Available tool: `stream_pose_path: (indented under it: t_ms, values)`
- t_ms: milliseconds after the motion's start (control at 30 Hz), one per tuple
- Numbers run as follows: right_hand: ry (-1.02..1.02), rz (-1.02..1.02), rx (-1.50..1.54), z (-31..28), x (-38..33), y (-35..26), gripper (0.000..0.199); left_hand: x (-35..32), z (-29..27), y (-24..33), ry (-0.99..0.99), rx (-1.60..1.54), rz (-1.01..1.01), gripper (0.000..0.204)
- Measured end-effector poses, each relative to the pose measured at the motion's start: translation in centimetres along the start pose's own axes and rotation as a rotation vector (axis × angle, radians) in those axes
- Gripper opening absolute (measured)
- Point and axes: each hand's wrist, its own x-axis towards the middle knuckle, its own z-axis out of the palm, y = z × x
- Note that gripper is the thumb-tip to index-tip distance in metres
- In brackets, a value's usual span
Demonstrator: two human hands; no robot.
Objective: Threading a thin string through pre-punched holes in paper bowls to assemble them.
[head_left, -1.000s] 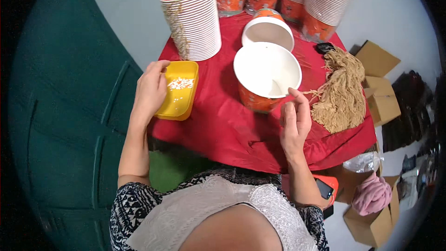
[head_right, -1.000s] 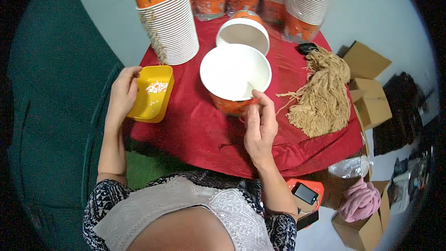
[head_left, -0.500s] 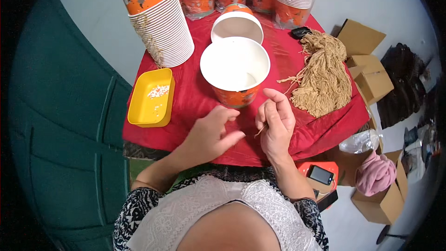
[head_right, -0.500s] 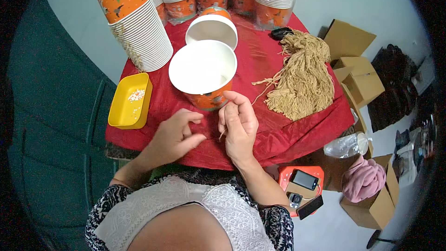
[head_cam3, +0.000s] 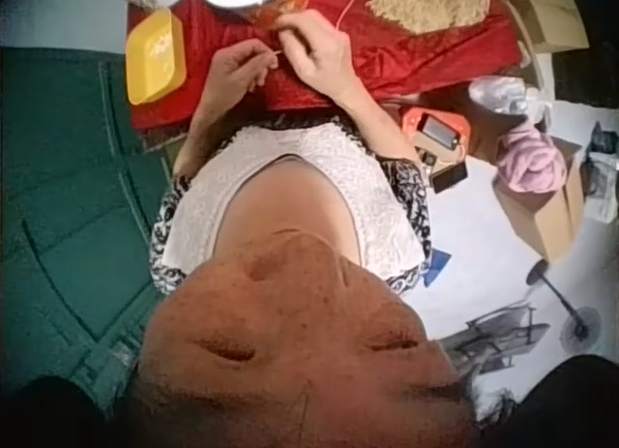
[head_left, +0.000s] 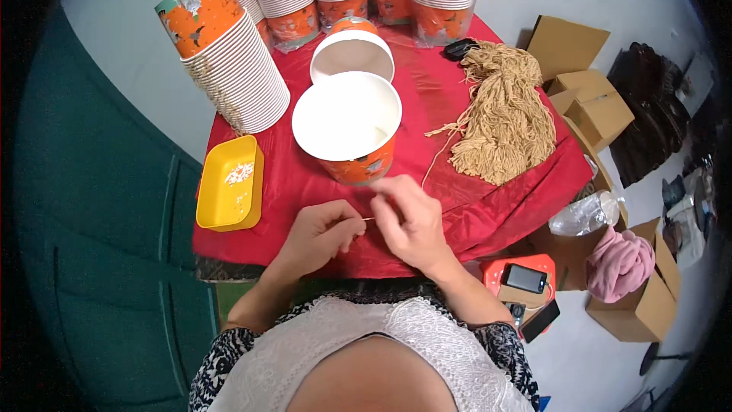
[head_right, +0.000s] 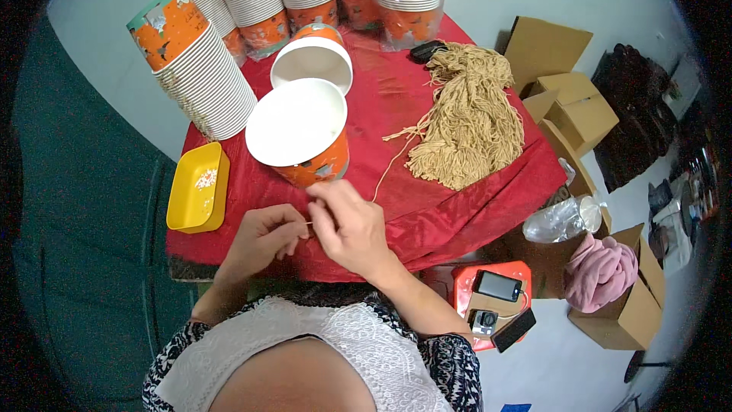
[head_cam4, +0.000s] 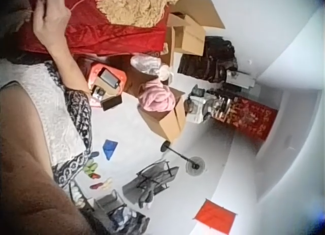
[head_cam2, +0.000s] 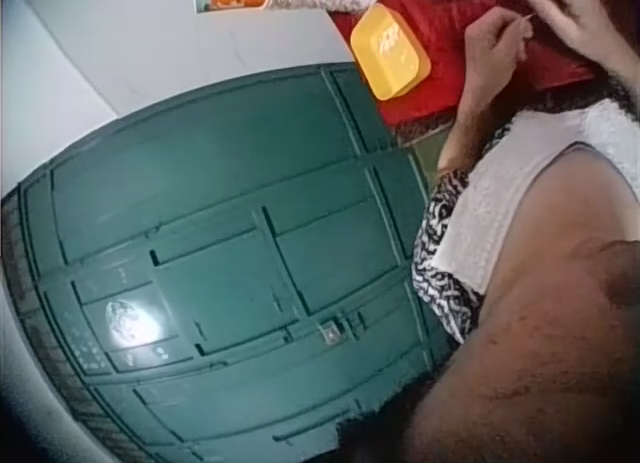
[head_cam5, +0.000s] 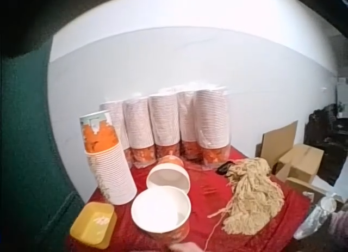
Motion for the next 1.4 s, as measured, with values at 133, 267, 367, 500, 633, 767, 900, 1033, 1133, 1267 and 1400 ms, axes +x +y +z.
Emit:
stream_pose_path:
  t_ms: [133, 267, 367, 500, 633, 767, 900, 1033, 1133, 1267, 1400]
  values:
    - [-0.149, 0.019, 0.003, 0.0, -0.6, 0.1, 0.016, -0.4, 0.0, 0.3, 0.073, 0.055, 0.012, 0.015]
    - [-0.164, 0.095, 0.068, 0.7, -0.8, -0.1, 0.012, -0.4, -0.8, -0.8, 0.105, 0.069, 0.062, 0.021]
    - [-0.137, 0.066, 0.106, 1.3, -0.9, 0.1, 0.01, -0.4, -0.8, -1.0, 0.12, 0.099, 0.108, 0.026]
    - [-0.231, 0.153, 0.118, 0.9, -0.6, -0.4, 0.01, -0.1, -0.9, -0.4, 0.147, 0.17, 0.162, 0.029]
    - [-0.163, 0.149, 0.18, 1.3, -0.8, 0.0, 0.006, 0.4, -0.8, -0.1, 0.192, 0.281, 0.187, 0.027]
    - [-0.103, 0.199, 0.21, 1.1, -0.8, -0.3, 0.005, 0.6, -1.5, 0.3, 0.385, 0.446, 0.368, 0.026]
    - [0.062, 0.239, 0.254, 1.0, -1.1, 0.4, 0.007, 1.5, -3.3, 2.1, 0.575, 0.574, 0.787, 0.01]
    - [0.162, 0.25, 0.231, 1.2, -1.1, 0.6, 0.01, 2.2, -3.4, 4.6, 0.555, 0.993, 0.745, 0.033]
    - [0.197, 0.239, 0.203, 1.5, -0.9, 0.6, 0.01, 3.5, -3.2, 4.4, 0.521, 1.044, 0.693, 0.031]
    - [0.216, 0.184, 0.155, 1.9, -0.6, 0.8, 0.012, 4.7, -3.1, 3.5, 0.433, 1.139, 0.773, 0.017]
    - [0.231, 0.185, 0.09, 1.9, -0.6, 0.9, 0.014, 3.9, -1.9, 4.3, 0.415, 1.161, 0.755, 0.021]
